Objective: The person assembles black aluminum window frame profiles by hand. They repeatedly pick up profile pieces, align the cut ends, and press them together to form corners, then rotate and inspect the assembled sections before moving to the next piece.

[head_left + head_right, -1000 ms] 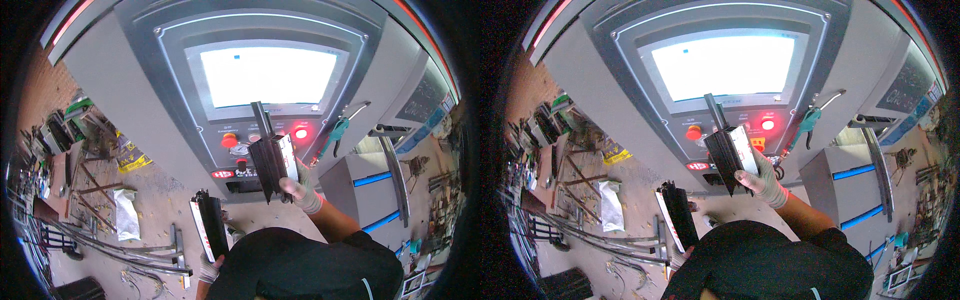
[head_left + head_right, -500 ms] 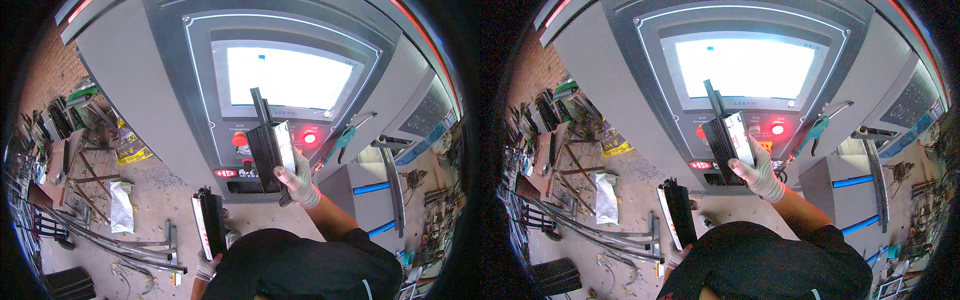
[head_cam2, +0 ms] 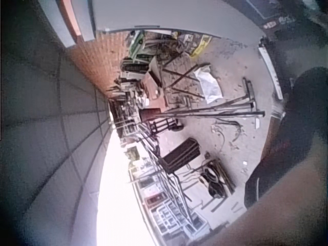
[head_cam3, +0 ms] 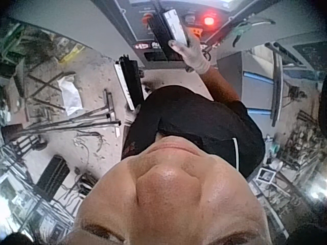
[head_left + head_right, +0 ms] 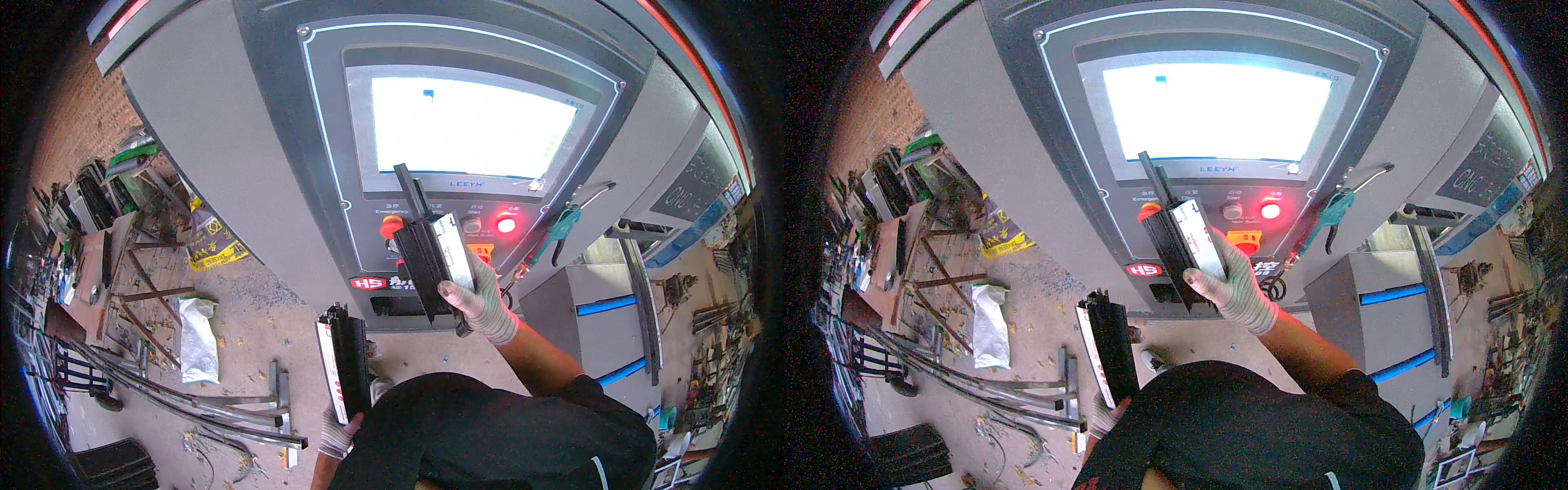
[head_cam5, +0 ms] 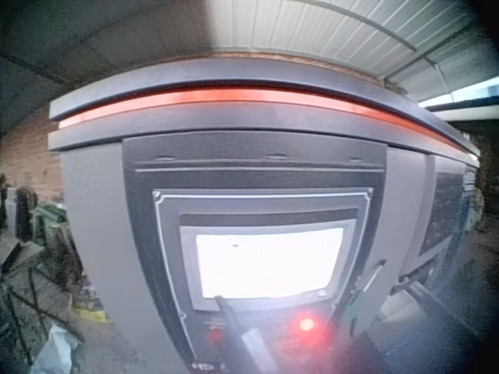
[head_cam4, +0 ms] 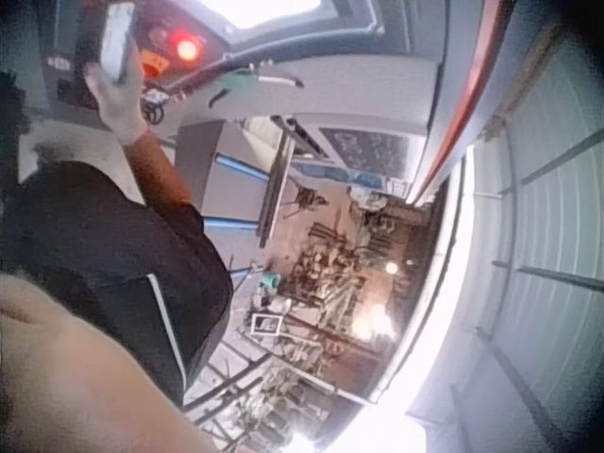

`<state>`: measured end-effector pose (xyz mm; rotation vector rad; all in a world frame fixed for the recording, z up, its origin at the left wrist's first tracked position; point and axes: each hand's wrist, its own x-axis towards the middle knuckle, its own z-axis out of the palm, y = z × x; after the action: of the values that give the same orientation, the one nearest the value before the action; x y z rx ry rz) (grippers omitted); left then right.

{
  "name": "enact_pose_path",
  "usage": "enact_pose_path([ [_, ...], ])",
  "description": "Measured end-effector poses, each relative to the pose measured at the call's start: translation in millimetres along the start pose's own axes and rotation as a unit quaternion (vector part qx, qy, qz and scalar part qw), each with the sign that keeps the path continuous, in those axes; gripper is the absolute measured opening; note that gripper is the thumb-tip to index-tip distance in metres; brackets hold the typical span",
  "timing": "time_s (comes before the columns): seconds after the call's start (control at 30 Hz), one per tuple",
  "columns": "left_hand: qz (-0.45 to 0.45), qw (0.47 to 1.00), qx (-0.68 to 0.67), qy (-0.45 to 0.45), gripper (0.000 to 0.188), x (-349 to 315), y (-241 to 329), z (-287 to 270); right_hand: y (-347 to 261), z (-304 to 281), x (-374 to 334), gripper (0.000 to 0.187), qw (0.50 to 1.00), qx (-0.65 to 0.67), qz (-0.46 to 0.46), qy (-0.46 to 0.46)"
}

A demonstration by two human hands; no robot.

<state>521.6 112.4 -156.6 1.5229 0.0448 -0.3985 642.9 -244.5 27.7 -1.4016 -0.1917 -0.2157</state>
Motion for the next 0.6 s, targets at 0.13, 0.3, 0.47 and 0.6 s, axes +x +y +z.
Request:
enact_pose_path([
  [0.13,-0.044,0.999,0.014,0.028,0.058,-2.2,-5.0,0.4,-3.7,0.4,-1.2,0.077,1.000,0.025,0.003,-0.007],
  [0.3,-0.019,0.999,-0.020,0.019,0.060,-2.6,-9.4,0.3,-13.7,0.2,-2.8,0.077,1.000,0.023,0.013,-0.001],
  [0.47,-0.034,0.999,-0.008,0.023,0.063,-3.0,-8.5,0.3,-16.5,2.3,5.0,0.076,0.999,0.040,-0.028,0.000],
  [0.6,-0.021,0.999,-0.008,0.025,0.065,-3.0,-11.4,-0.2,-16.5,0.5,6.8,0.077,0.999,0.035,-0.032,0.002],
])
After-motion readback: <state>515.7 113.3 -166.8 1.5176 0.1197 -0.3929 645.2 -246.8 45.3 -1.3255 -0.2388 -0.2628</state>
